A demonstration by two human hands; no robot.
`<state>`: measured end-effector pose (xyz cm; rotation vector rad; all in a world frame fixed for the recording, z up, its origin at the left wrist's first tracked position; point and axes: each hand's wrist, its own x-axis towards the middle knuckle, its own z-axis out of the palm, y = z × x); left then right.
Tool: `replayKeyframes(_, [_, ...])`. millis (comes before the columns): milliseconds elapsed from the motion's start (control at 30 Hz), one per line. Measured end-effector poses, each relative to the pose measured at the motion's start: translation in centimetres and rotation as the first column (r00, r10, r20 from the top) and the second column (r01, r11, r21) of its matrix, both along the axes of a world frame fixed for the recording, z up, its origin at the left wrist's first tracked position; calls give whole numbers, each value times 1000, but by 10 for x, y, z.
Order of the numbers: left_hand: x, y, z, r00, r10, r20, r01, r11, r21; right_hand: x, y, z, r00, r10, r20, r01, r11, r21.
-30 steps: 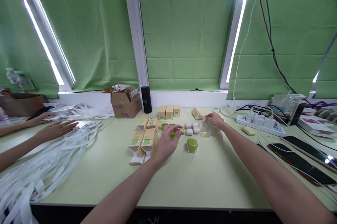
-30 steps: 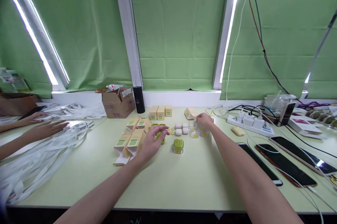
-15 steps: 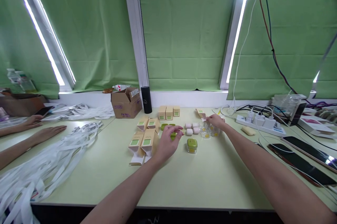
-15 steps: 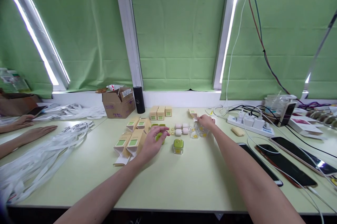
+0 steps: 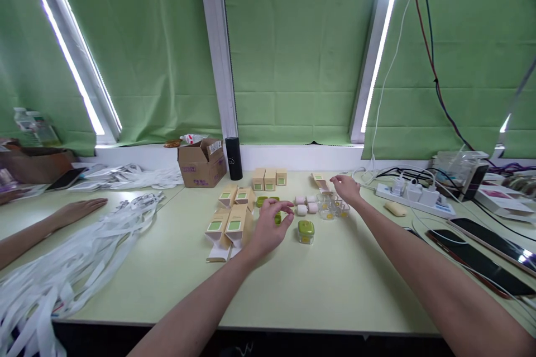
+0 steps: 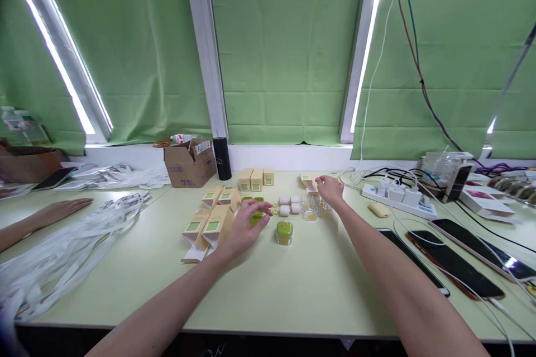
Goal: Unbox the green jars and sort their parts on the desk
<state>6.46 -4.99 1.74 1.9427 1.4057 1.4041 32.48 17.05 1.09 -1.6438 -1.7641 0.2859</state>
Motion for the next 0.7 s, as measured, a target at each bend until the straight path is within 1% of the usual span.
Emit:
replayKeyframes(100, [3,-5,-1,987,-84,-134,81,996,-24,-12,-22,13,998,19,-66,-10,991,131])
replayKeyframes(200, [8,-10,-4,958,-128,-257,116,991,-61,-28,-52,19,986,93,-136,-58,968,244])
replayKeyframes(267, [10,-11,-6,937,-141,-318,123,989,-78,-39,-76,18,920,237,-312,-121,929,350])
replayKeyframes(300, [11,-11,-7,928,-146,-342,123,989,-87,-44,-88,17,883,294,-365,-151,916,371])
replayKeyframes(400, [12,-9,-8,908,-151,-391,126,988,-90,-56,-121,10,770,412,-487,-234,893,385])
replayKeyframes(500, [13,-4,-10,904,-138,-405,124,990,-61,-64,-142,2,685,438,-582,-251,892,376])
replayKeyframes(600, [14,-2,-14,910,-138,-391,120,990,-71,-68,-150,-5,647,431,-629,-242,898,367])
replayKeyframes(700, [14,1,-18,947,-119,-298,97,991,-89,-68,-152,-10,632,420,-651,-243,905,348])
